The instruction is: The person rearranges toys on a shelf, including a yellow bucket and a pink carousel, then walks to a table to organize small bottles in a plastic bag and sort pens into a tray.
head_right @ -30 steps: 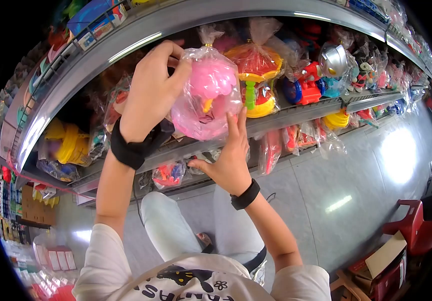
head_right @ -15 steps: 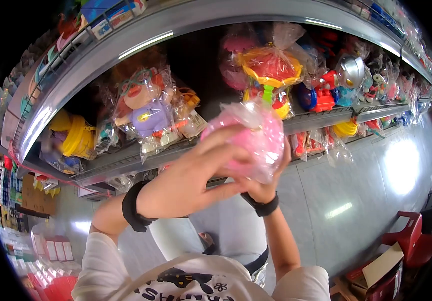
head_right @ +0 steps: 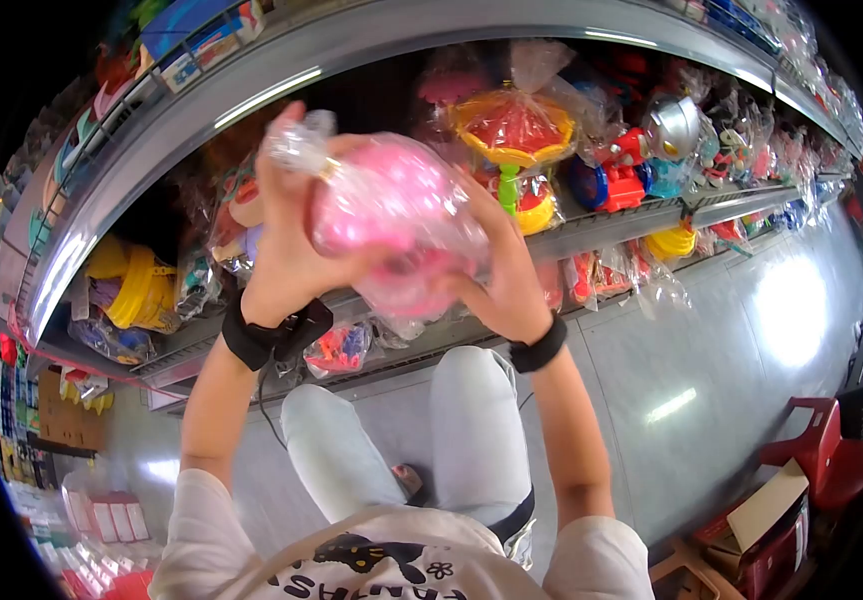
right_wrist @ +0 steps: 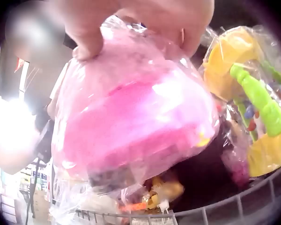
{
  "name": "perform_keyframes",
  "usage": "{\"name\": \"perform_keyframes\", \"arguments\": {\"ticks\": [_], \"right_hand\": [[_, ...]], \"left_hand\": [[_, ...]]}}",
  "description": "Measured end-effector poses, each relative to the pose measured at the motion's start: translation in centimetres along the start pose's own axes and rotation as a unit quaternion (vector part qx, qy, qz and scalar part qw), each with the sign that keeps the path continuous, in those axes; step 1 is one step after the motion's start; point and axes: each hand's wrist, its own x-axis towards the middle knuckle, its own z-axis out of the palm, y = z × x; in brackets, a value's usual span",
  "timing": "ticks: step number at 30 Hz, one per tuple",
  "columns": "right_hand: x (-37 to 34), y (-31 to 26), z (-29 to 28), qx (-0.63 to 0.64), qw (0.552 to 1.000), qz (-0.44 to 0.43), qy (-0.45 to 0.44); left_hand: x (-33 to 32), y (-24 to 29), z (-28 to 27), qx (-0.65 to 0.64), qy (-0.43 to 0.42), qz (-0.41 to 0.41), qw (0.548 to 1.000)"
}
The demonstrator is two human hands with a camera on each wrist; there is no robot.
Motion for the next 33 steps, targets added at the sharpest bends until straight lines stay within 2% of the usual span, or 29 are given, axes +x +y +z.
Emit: {"name": "perform_keyframes", "arguments": {"ticks": [1, 3, 6, 9, 10, 12, 15, 16, 18, 19, 21, 23, 28, 31, 33], "right_hand": [[1.2, -0.1, 0.5, -0.06, 0.998, -0.032, 0.008], [1.6, 0.2, 2.6, -0.142, 0.985, 0.002, 0.1], [1.2, 0.3, 4.7, -0.17, 0.978, 0.077, 0.091], [0.8, 1.8, 4.9, -0.133, 0.985, 0.093, 0.058], [1.0, 2.3, 4.6, -0.112, 0.989, 0.089, 0.037], [1.6, 3.9, 4.3, -0.089, 0.99, 0.109, -0.001], [1.6, 5.7, 5.0, -0.143, 0.984, 0.098, 0.028], [1.3, 4.8, 4.5, -0.203, 0.972, 0.114, 0.024], [0.4, 2.9, 2.4, -0.204, 0.972, 0.091, 0.077], [-0.1, 2.5, 1.1, -0.224, 0.966, 0.072, 0.107], [-0.5, 3.4, -1.1, -0.328, 0.928, 0.06, 0.168], [-0.1, 5.0, -1.9, -0.353, 0.908, 0.082, 0.211], [1.8, 8.2, 0.0, -0.431, 0.869, 0.1, 0.221], [2.0, 8.2, -0.5, -0.344, 0.899, 0.19, 0.191], [1.9, 7.9, -1.3, -0.288, 0.919, 0.195, 0.186]], "left_hand": [[0.0, -0.3, 0.0, 0.003, 0.053, 0.004, 0.999], [0.1, -1.6, 0.4, 0.0, 0.158, -0.043, 0.986], [0.5, -3.2, 1.9, 0.05, 0.2, -0.016, 0.978], [0.6, -5.1, 2.9, 0.094, 0.184, -0.023, 0.978], [0.9, -5.6, 3.0, 0.143, 0.198, 0.002, 0.97], [1.7, -7.0, 3.5, 0.124, 0.211, -0.008, 0.97], [2.9, -9.5, 3.8, 0.134, 0.215, -0.028, 0.967], [3.1, -10.6, 3.9, 0.136, 0.219, -0.048, 0.965], [3.3, -12.2, 4.1, 0.136, 0.225, -0.066, 0.962], [3.4, -12.3, 4.2, 0.169, 0.23, -0.046, 0.957], [3.1, -12.5, 4.8, 0.231, 0.239, -0.011, 0.943], [2.9, -12.0, 5.6, 0.243, 0.25, -0.045, 0.936], [2.8, -10.5, 5.3, 0.256, 0.226, -0.063, 0.938], [2.5, -10.2, 3.9, 0.263, 0.205, -0.042, 0.942], [2.4, -9.9, 3.4, 0.269, 0.207, -0.024, 0.94]]}}
